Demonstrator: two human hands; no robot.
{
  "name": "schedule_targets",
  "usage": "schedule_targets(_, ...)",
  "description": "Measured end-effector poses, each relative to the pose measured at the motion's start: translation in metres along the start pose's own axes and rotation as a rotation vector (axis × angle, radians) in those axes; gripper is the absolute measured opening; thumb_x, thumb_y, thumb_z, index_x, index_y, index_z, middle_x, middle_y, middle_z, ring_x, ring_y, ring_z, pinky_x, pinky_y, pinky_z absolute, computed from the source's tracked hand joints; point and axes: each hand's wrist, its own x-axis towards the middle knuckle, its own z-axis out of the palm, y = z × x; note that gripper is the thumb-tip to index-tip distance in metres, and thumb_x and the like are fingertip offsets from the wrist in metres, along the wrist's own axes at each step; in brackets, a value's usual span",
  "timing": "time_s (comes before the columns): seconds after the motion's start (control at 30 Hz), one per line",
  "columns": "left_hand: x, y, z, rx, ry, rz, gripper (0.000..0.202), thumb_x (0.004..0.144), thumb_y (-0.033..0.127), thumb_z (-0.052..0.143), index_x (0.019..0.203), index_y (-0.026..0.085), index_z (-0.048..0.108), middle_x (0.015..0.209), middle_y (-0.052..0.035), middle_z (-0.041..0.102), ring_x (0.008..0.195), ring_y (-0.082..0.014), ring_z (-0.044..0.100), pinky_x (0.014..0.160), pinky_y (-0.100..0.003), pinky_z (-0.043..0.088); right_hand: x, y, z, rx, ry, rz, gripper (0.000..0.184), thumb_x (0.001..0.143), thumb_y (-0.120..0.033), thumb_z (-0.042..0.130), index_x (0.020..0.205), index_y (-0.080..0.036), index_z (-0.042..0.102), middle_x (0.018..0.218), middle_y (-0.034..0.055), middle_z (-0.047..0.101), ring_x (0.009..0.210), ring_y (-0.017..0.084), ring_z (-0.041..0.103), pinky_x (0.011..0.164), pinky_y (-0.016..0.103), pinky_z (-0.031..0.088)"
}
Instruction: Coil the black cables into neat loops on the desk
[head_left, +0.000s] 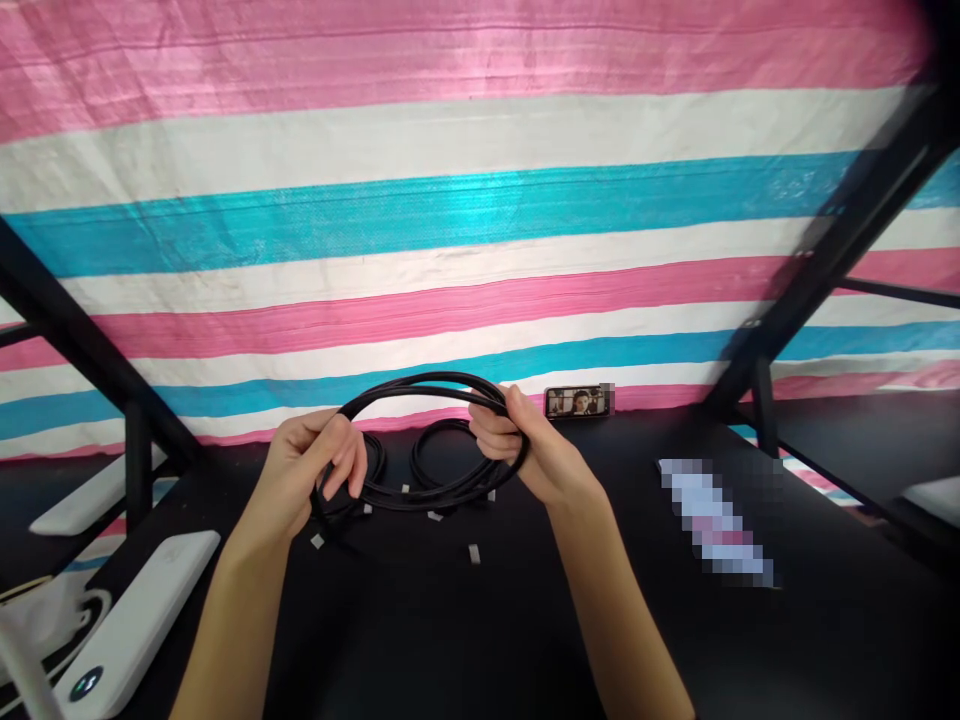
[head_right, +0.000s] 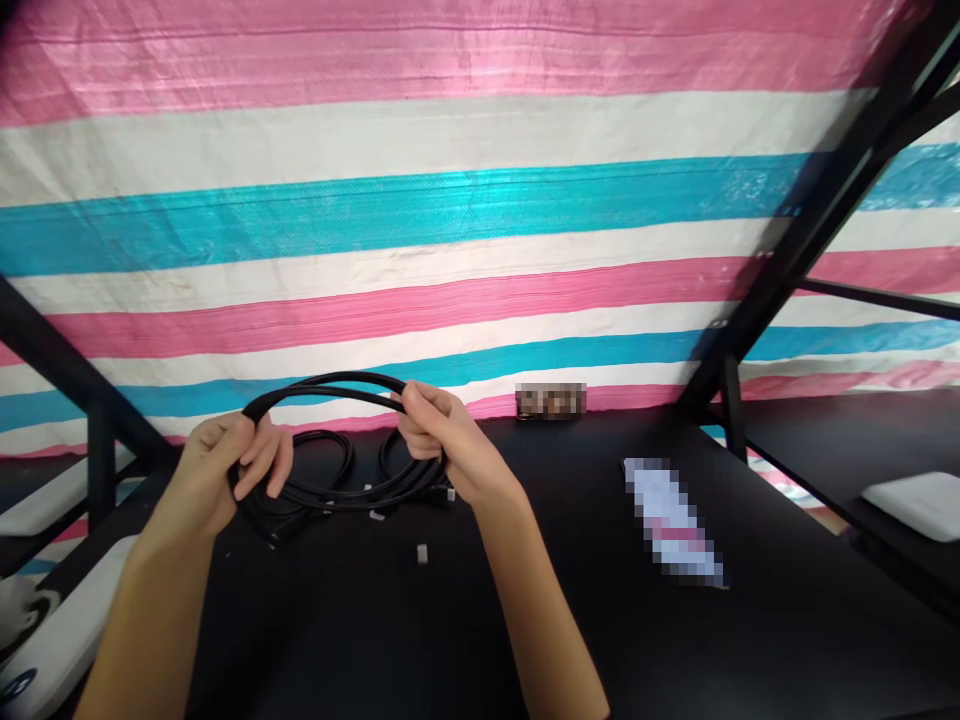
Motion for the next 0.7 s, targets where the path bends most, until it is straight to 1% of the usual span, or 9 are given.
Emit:
schedule_targets(0.07,-0.001,0.000,0.003,-0.062,0.034,0.000,0.051,0.082,0.050,0.060,0.048,0.019,0.037,0.031,0.0063,0.031,0.029,-0.0077,0.038,0.036,-0.023,0.022,0.000,-0.001,0.003,-0.028,0.041,0.010,0.047,0.077,-0.060,0.062,0.066,-0.020,0.039,0.057,-0.0089,0.016,0.047,0.005,0.011,0.040,0.021,0.013)
schedule_targets(0.13,-0.003,0.001,0.007,-0.150,0.044,-0.015,0.052,0.081,0.049,0.061,0.048,0.018,0.036,0.029,0.0075,0.027,0.025,-0.0053,0.029,0.033,-0.023,0.015,0.001,-0.001,0.005,-0.079,0.098,-0.018,0.046,0.079,-0.059,0.059,0.064,-0.020,0.039,0.057,-0.0081,0.019,0.046,0.005,0.017,0.040,0.020,0.020)
schedule_targets(0.27,-0.007,0.003,0.019,-0.303,0.038,-0.061,0.054,0.082,0.048,0.060,0.047,0.017,0.032,0.028,0.0084,0.020,0.022,-0.0028,0.018,0.030,-0.023,0.007,0.006,0.005,0.007,-0.290,0.249,-0.166,0.047,0.083,-0.060,0.051,0.062,-0.019,0.045,0.058,-0.0045,0.036,0.046,0.006,0.038,0.044,0.021,0.034)
schedule_targets(0.33,-0.009,0.004,0.026,-0.364,0.020,-0.076,0.059,0.084,0.049,0.056,0.045,0.017,0.025,0.028,0.0084,0.015,0.020,-0.0026,0.013,0.027,-0.022,0.004,0.008,0.010,0.008,-0.378,0.312,-0.216,0.048,0.085,-0.061,0.047,0.062,-0.019,0.047,0.057,-0.0043,0.040,0.044,0.006,0.040,0.043,0.021,0.036)
schedule_targets(0.43,-0.011,0.005,0.035,-0.422,0.019,-0.040,0.062,0.085,0.046,0.054,0.045,0.018,0.016,0.027,0.0085,0.009,0.019,-0.0024,0.006,0.023,-0.021,0.002,0.008,0.013,0.009,-0.409,0.342,-0.246,0.048,0.086,-0.061,0.045,0.063,-0.020,0.047,0.050,-0.0061,0.037,0.038,0.006,0.036,0.040,0.020,0.035)
schedule_targets(0.5,-0.012,0.005,0.037,-0.410,0.052,0.003,0.062,0.085,0.043,0.055,0.045,0.018,0.014,0.027,0.0080,0.007,0.019,-0.0024,0.007,0.023,-0.021,0.003,0.005,0.010,0.009,-0.402,0.315,-0.238,0.047,0.087,-0.059,0.045,0.062,-0.020,0.046,0.046,-0.0075,0.034,0.035,0.005,0.034,0.038,0.020,0.034)
schedule_targets(0.57,-0.011,0.006,0.035,-0.362,0.093,0.021,0.063,0.084,0.042,0.055,0.045,0.017,0.013,0.027,0.0073,0.009,0.020,-0.0023,0.011,0.026,-0.022,0.006,0.000,0.004,0.006,-0.401,0.236,-0.191,0.042,0.086,-0.055,0.051,0.064,-0.020,0.047,0.044,-0.0087,0.034,0.033,0.005,0.036,0.038,0.020,0.035)
schedule_targets(0.63,-0.009,0.006,0.029,-0.275,0.127,-0.003,0.062,0.083,0.042,0.057,0.045,0.016,0.016,0.027,0.0070,0.014,0.022,-0.0017,0.015,0.030,-0.023,0.009,-0.005,-0.004,0.003,-0.421,0.108,-0.098,0.034,0.081,-0.049,0.062,0.068,-0.020,0.050,0.046,-0.0089,0.040,0.035,0.006,0.043,0.040,0.020,0.038)
schedule_targets(0.7,-0.007,0.007,0.024,-0.152,0.136,-0.063,0.061,0.082,0.042,0.060,0.044,0.016,0.021,0.027,0.0069,0.020,0.024,-0.0015,0.017,0.034,-0.023,0.010,-0.009,-0.010,0.001,-0.459,-0.005,-0.009,0.028,0.077,-0.043,0.069,0.073,-0.019,0.055,0.051,-0.0075,0.047,0.042,0.007,0.051,0.044,0.020,0.042)
